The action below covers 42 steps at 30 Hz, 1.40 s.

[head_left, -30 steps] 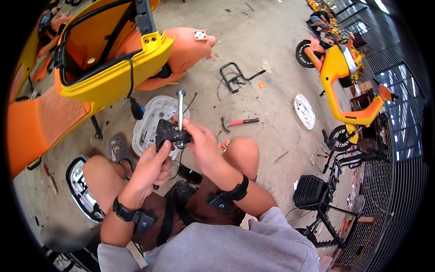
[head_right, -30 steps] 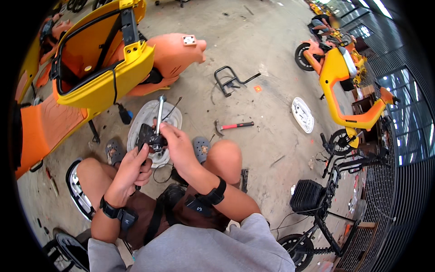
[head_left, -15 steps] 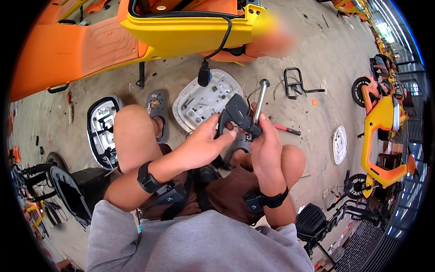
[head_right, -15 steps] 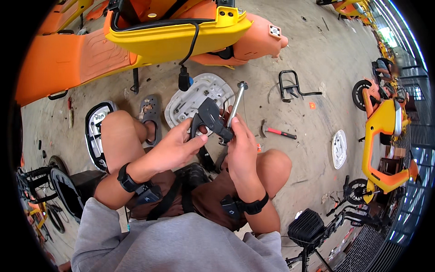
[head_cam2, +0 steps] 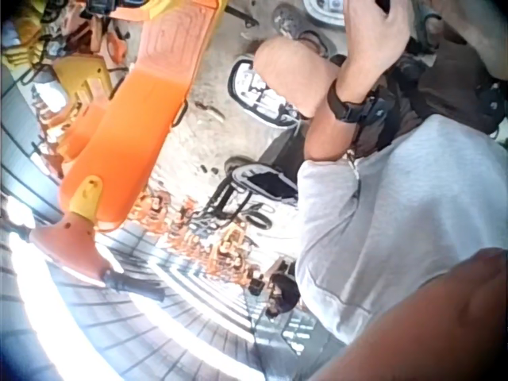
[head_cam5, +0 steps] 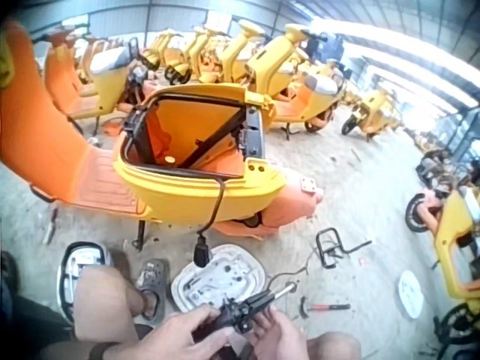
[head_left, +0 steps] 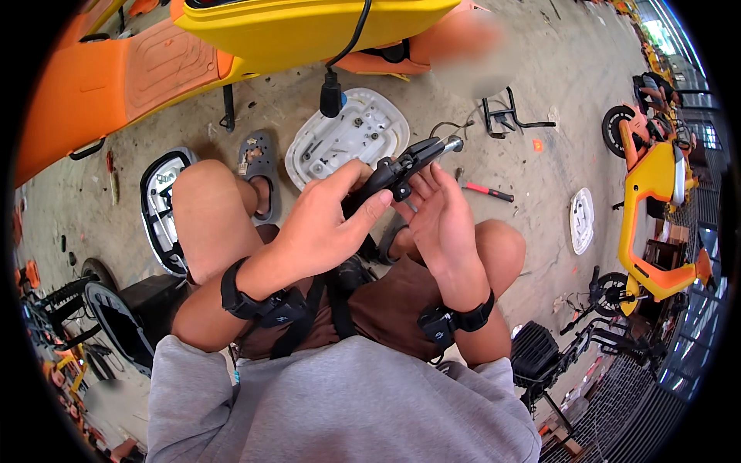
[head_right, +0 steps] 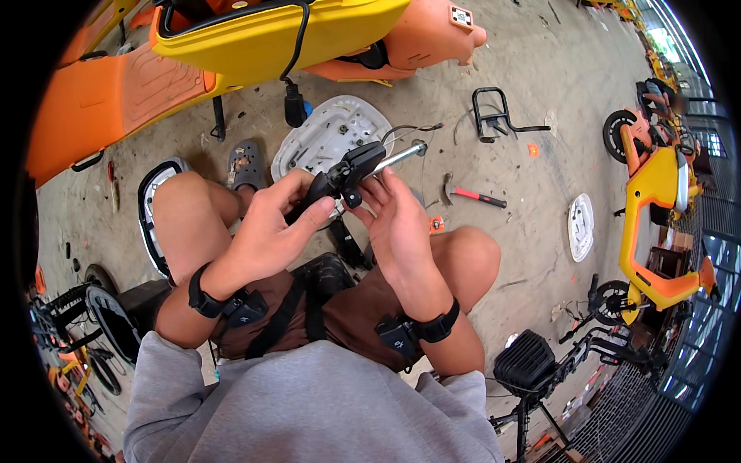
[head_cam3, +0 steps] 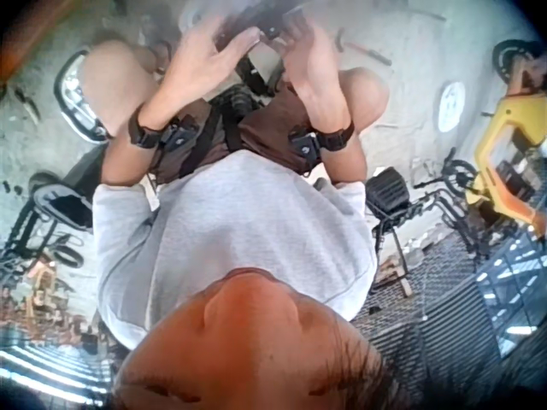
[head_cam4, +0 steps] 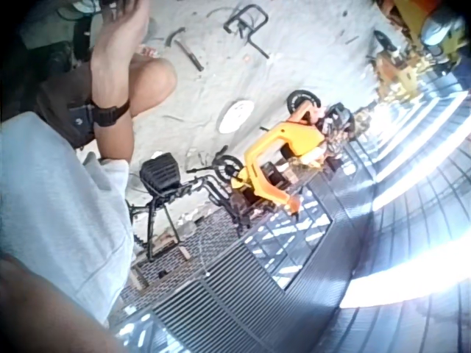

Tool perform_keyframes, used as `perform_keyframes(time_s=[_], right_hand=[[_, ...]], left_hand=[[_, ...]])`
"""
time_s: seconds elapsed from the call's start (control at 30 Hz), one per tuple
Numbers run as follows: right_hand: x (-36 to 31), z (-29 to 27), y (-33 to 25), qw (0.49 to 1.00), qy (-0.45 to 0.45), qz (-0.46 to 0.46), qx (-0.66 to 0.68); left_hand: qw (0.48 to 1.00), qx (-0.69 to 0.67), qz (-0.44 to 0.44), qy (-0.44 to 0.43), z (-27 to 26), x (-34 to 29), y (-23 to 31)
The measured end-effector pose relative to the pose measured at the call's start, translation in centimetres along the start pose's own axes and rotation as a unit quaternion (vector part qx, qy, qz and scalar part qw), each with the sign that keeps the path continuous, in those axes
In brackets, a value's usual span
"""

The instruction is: The person threads a metal cable through a tube and housing, using pliers to pull and adjust the wire components.

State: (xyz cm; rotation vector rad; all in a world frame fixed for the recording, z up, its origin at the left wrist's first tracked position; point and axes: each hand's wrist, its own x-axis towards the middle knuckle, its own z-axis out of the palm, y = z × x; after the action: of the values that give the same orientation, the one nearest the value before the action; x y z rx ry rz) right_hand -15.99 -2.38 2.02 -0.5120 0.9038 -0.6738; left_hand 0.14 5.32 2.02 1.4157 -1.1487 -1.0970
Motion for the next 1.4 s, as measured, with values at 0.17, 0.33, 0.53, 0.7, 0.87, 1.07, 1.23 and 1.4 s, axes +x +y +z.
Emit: perform_keyframes(time_s=[0.17,0.33,0.53,0.7,0.87,1.07,1.23,1.4], right_hand=[[-0.3,0.3,-0.4,0.999,0.028,-0.045,0.006],[-0.4,0.1,-0.9,0.995,0.015,-0.1,-0.012],[-0.9,0.3,-1.2,0.996,-0.02,-0.091,-0.012],[-0.7,0.5,-0.9,0.993,0.009,-0.092,-0.07],[-0.1,-0.1,-0.2,0.99,0.003,-0.105,-0.089],[0.2,0.0,0.0,0.993,0.041,-0.092,-0.054],[0.4,-0.1,0.6,0.998,0.055,-0.003,-0.018],[0.3,0.7,0.2,0.998,0.027,-0.047,-0.029]], left_hand=[[0.996,-0.082,-0.022,-0.012,-0.1,0.0,0.2],[0.965,-0.227,-0.126,-0.031,-0.5,0.4,1.0],[0.844,-0.38,-0.369,-0.078,-1.7,1.5,0.6],[0.769,-0.472,-0.394,-0.175,-1.9,1.5,0.7],[0.85,-0.356,-0.355,-0.154,-1.5,1.2,1.4],[0.997,0.056,-0.032,-0.033,-0.2,-0.2,0.3],[0.994,0.103,0.015,0.017,-0.7,-0.3,0.6],[0.983,-0.156,-0.092,0.028,-0.8,0.1,-0.7]])
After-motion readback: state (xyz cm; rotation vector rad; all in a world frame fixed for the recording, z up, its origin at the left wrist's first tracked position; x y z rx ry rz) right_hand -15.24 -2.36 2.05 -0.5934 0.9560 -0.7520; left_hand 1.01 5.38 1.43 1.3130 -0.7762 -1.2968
